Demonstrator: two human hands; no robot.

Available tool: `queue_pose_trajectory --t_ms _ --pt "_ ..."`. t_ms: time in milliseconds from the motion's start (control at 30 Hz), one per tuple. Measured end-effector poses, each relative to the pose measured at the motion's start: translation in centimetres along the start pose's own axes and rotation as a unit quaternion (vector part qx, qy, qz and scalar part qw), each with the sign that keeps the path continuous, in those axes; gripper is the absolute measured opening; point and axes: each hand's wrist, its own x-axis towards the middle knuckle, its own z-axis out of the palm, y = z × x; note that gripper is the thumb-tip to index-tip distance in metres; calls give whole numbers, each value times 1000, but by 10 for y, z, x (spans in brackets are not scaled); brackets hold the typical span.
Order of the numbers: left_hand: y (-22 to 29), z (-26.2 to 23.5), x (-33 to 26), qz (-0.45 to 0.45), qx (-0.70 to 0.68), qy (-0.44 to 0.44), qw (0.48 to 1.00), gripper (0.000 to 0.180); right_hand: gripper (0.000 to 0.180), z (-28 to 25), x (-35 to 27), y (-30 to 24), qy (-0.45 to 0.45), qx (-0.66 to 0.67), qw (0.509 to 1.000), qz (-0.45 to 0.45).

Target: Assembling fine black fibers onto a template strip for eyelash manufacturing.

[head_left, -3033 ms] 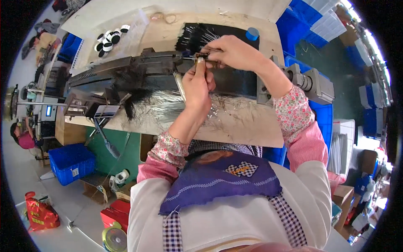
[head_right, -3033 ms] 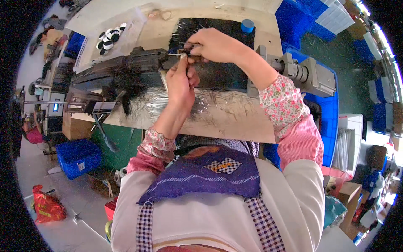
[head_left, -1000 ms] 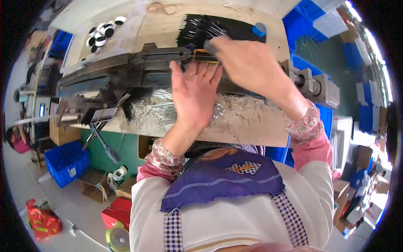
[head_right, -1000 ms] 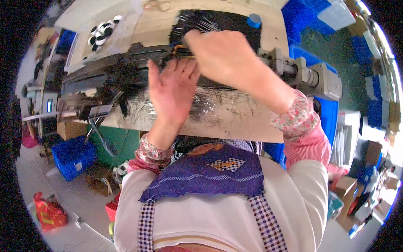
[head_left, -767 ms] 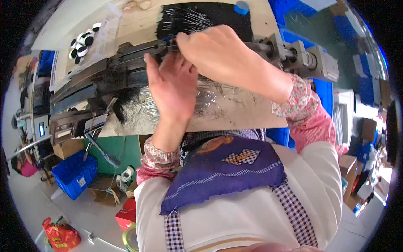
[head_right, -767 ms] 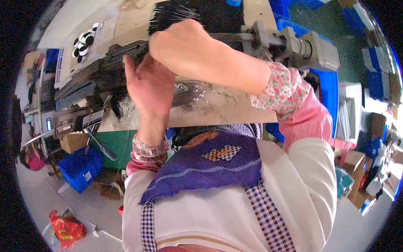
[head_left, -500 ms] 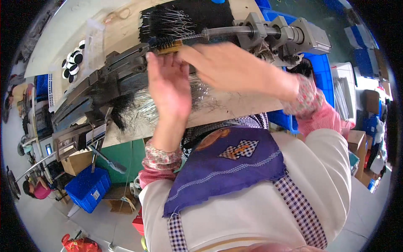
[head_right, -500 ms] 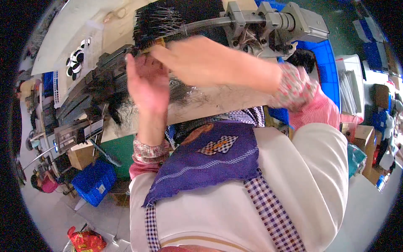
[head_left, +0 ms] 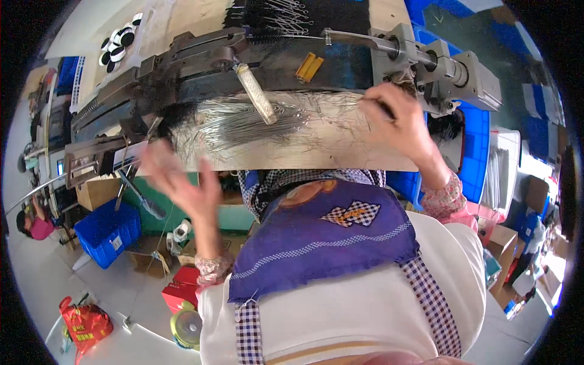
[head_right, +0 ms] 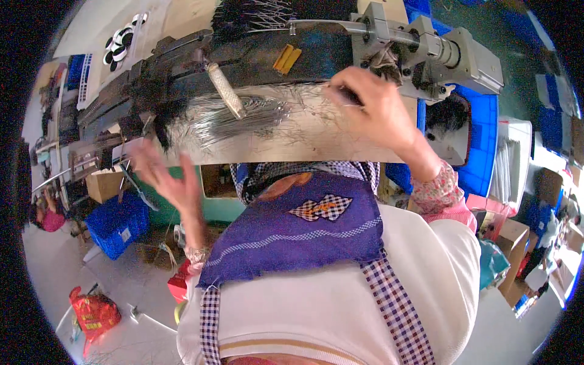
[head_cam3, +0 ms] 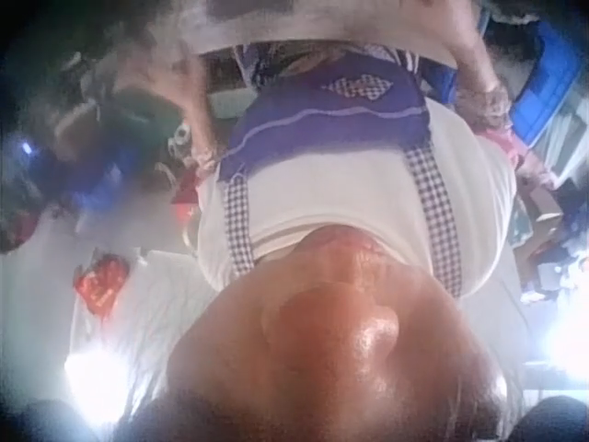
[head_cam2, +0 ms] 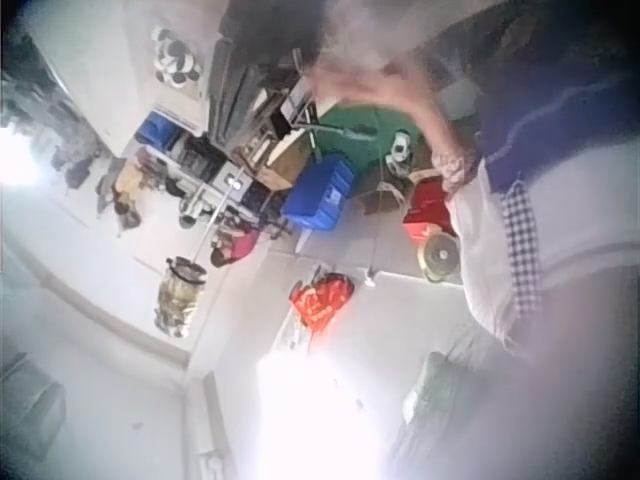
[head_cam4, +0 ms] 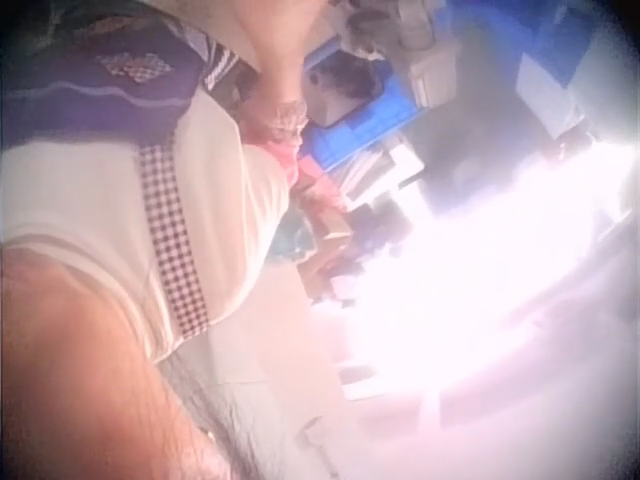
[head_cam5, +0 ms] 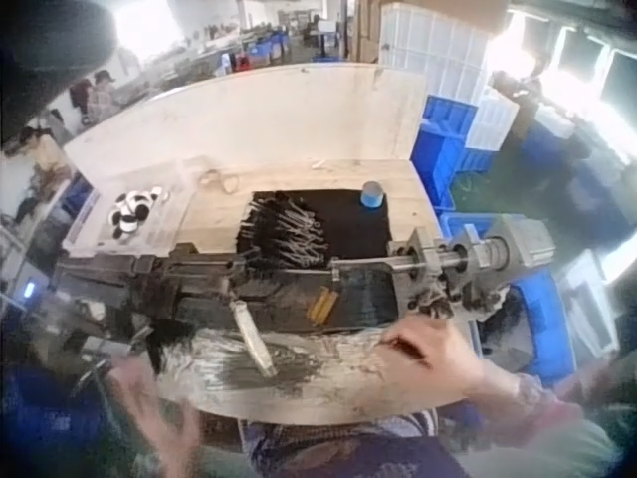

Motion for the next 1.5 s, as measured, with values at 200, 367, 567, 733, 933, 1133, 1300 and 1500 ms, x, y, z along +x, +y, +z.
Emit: queue_pose_trajectory --t_ms 200,367,567,733,933,1133,1300,1500 --pt "-194 -55 -72 -497 273 -65 821 76 9 -28 16 -13 132 79 988 17" --pt "-171 -26 -79 -412 235 -55 879 75 8 -25 18 -12 131 122 983 40" --pt "46 -20 21 -16 -323 -105 940 57 9 -3 43 -42 52 135 987 69" --pt "80 -20 55 -127 -538 -434 712 22 13 -2 73 -83 -15 148 985 -82" --pt "54 26 37 -87 -543 -181 816 17 12 -23 100 -28 71 -93 983 -144" --pt "108 3 81 -273 -855 -256 360 11 19 4 119 -21 2 -225 948 -226" --pt "52 -29 111 -335 -926 -169 -40 13 17 8 118 -18 26 -268 932 -244" --pt "14 -8 51 -262 -857 -46 441 21 11 0 120 -28 30 -222 951 -212"
